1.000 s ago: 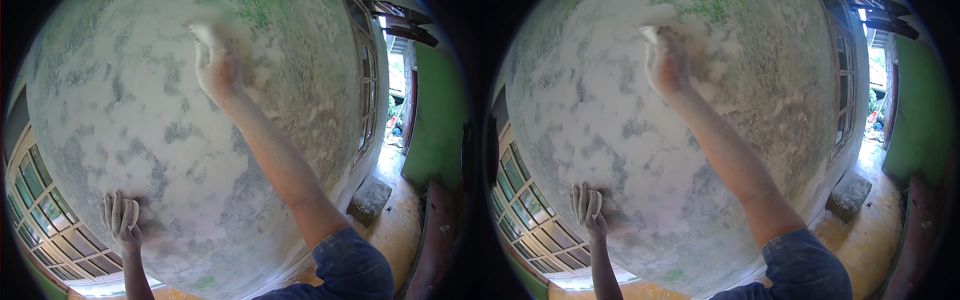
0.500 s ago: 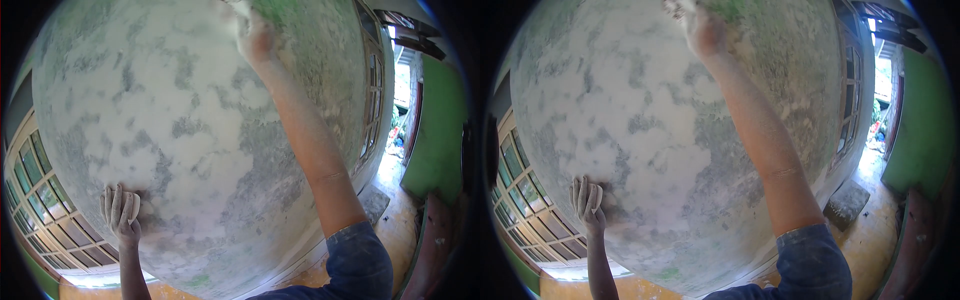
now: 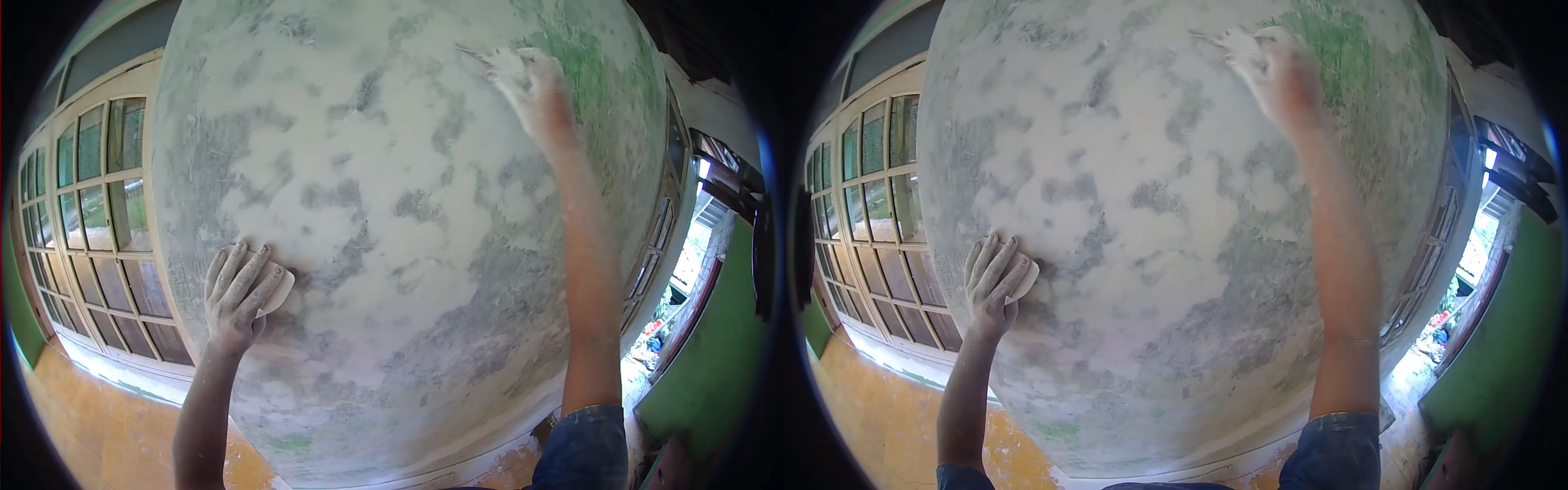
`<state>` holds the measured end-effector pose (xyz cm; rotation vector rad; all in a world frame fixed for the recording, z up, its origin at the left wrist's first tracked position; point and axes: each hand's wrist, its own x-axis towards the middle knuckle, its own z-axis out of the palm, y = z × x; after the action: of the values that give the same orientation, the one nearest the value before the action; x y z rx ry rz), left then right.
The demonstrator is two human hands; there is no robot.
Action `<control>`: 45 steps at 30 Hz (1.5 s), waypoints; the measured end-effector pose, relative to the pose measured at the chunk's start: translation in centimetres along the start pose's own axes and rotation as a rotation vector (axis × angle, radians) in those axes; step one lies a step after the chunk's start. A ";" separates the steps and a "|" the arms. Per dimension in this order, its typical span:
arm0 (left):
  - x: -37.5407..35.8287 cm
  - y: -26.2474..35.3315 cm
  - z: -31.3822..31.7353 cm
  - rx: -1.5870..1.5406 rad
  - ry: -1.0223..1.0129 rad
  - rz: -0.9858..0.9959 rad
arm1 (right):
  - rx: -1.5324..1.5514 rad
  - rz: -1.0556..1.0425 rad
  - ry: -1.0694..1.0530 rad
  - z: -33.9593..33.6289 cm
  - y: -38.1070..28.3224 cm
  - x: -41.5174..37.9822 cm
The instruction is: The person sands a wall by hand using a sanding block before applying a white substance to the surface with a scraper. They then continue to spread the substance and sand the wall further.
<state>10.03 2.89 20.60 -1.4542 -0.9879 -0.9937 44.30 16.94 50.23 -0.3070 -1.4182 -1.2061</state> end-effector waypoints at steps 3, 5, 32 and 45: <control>-0.1 0.0 0.0 0.002 -0.022 -0.024 | 0.133 0.498 -0.231 -2.1 2.5 1.4; -0.2 0.0 -0.1 0.002 -0.025 -0.031 | 0.168 0.479 -0.168 -2.9 3.7 1.4; -0.3 0.0 0.1 -0.001 -0.042 -0.012 | -0.474 -0.092 -0.174 -0.2 -0.4 -2.3; -0.4 -0.1 0.3 0.011 -0.047 0.001 | -0.414 0.149 -0.239 -0.4 1.4 -2.8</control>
<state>9.77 3.14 20.22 -1.4748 -1.0248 -0.9553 46.37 18.43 48.40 -0.8528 -1.3091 -1.3674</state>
